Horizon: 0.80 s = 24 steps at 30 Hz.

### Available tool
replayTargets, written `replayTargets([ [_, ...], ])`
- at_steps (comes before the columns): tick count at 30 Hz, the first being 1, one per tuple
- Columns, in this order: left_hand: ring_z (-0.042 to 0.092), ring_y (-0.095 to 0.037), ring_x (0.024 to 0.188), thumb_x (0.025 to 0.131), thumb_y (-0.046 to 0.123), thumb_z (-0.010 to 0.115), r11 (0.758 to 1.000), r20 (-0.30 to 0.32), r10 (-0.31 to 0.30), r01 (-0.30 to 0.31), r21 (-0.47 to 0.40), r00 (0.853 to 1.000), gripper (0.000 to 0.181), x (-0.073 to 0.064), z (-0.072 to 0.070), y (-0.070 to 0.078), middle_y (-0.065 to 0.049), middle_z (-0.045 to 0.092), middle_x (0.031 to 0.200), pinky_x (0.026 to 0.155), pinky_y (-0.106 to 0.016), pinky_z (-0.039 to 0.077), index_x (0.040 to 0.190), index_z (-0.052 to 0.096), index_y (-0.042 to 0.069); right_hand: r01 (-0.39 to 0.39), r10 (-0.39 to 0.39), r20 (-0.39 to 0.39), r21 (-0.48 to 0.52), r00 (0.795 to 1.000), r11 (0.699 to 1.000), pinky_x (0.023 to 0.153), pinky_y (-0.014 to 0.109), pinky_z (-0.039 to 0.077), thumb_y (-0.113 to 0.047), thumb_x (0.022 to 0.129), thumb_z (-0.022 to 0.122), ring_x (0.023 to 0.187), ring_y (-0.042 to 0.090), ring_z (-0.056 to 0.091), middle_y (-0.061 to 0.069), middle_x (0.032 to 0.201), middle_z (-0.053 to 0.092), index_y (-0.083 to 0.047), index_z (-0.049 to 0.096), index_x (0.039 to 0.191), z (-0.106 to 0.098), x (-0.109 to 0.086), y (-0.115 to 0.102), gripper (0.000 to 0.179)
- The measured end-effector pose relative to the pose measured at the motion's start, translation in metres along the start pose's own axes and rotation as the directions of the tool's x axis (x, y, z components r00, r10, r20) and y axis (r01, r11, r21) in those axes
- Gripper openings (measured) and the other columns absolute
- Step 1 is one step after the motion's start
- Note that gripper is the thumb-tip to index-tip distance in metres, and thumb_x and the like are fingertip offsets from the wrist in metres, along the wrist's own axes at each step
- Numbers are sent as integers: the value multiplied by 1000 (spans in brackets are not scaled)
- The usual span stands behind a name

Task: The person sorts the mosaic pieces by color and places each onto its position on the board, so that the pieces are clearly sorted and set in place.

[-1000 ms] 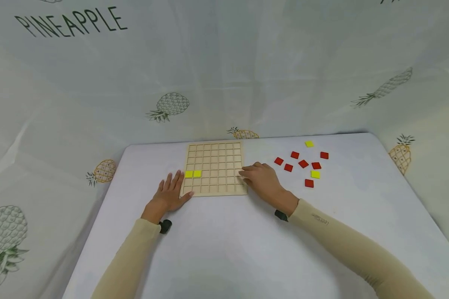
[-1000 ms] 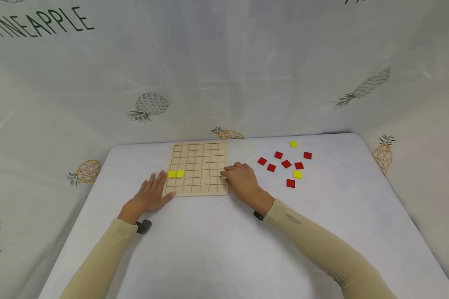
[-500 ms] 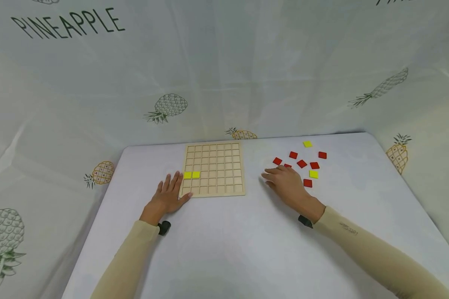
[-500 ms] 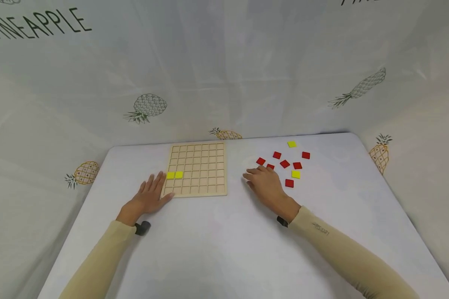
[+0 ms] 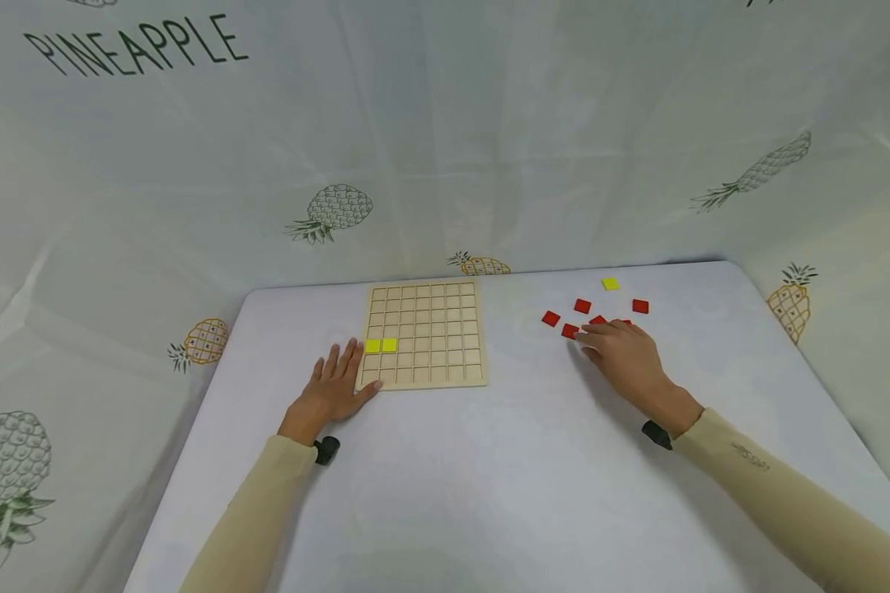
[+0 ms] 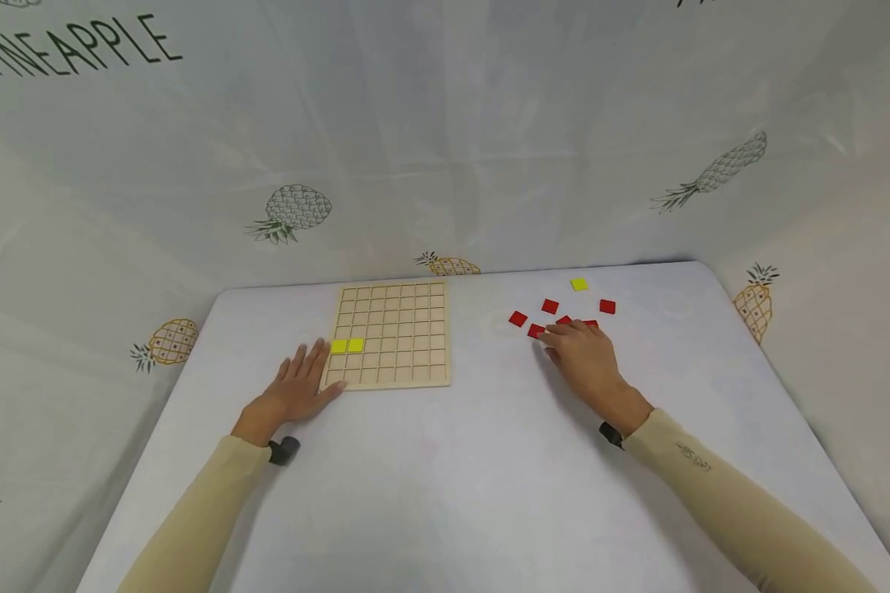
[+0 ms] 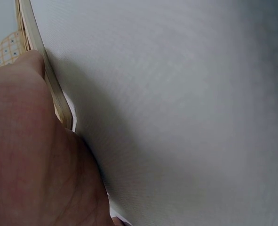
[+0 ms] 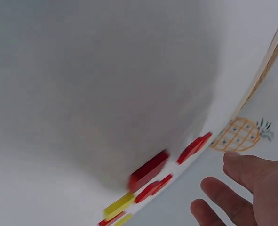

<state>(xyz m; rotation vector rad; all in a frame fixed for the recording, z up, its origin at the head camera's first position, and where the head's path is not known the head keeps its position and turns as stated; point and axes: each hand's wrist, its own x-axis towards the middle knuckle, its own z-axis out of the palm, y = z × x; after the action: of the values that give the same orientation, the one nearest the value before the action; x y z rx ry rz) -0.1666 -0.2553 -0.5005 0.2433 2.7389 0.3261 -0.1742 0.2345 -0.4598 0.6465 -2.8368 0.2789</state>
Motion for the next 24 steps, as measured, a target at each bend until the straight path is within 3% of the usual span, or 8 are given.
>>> replayTargets([
  [4, -10, -45, 162, 109, 58, 42, 1000, 0, 0, 0, -11, 1000, 94, -2, -2, 3, -20, -7, 177, 128, -64, -3, 169, 0, 0, -50, 51, 44, -30, 998, 998, 93, 62, 57, -2, 88, 84, 109, 42, 68, 19, 118, 77, -2, 77, 124, -4, -7, 14, 36],
  [11, -10, -44, 162, 110, 56, 43, 1000, 5, -15, 15, 7, 1000, 92, 0, -1, 3, -19, -7, 177, 129, -63, -2, 169, -2, 1, -120, 123, 70, -45, 990, 992, 81, 56, 60, 0, 85, 85, 97, 41, 68, 22, 114, 78, -1, 77, 124, -2, -16, 37, 39],
  [24, -11, -44, 162, 110, 55, 43, 1000, 11, -12, 11, 10, 1000, 92, 5, 2, -2, -19, -9, 177, 129, -64, -2, 168, -3, 1, -96, 97, 60, -27, 993, 995, 78, 56, 61, 0, 85, 86, 94, 41, 70, 20, 106, 79, -1, 81, 114, -1, -21, 46, 30],
])
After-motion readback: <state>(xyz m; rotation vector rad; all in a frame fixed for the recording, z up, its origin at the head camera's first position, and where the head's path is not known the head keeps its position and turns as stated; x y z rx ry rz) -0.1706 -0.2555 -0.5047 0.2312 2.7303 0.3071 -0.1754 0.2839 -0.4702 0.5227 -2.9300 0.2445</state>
